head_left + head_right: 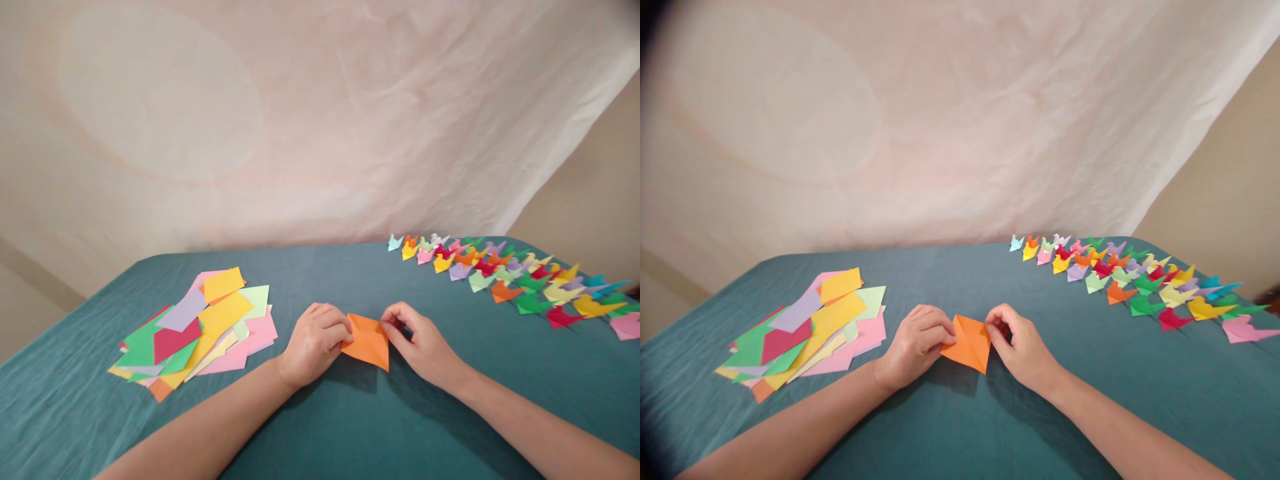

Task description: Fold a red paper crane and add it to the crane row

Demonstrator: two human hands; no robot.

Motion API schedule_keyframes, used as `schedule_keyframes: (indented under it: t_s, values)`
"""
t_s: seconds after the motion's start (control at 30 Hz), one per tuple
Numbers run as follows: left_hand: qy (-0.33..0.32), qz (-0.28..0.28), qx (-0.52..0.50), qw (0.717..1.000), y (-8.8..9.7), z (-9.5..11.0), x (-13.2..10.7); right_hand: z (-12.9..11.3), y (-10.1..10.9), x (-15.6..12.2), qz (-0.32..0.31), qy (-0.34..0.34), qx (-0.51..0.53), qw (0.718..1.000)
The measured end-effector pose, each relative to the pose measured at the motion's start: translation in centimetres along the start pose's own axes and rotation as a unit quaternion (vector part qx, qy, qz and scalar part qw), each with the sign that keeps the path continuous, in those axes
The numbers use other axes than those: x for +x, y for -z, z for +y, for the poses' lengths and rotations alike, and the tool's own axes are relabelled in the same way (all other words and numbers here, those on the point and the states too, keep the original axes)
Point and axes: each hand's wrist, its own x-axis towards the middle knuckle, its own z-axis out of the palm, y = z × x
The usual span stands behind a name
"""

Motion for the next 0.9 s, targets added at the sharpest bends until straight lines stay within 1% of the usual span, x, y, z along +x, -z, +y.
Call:
schedule_keyframes:
  t_s: [0.17,0.37,0.47,0.6,0.77,0.9]
  values:
    - [-0.003,0.016,-0.018,1.000,-0.17,-0.25,-0.11,-0.12,0.09,0.01,0.009,0.001,0.001,1.000]
    - [0.010,-0.009,-0.015,1.000,0.02,-0.23,-0.06,-0.03,0.11,0.09,0.008,-0.005,0.006,1.000]
    - [0.035,-0.021,-0.021,0.999,0.07,-0.16,0.03,0.25,0.08,0.10,0.008,-0.014,0.019,1.000]
    - [0.079,-0.017,-0.053,0.995,-0.15,-0.20,0.05,0.41,0.19,0.17,0.006,-0.020,0.038,0.999]
    - [0.142,0.006,-0.148,0.979,-0.45,-0.21,0.12,0.15,0.50,0.12,0.008,0.051,0.037,0.998]
    - [0.191,0.040,-0.210,0.958,-0.62,-0.11,0.28,-0.04,0.44,-0.14,-0.001,0.068,0.020,0.997]
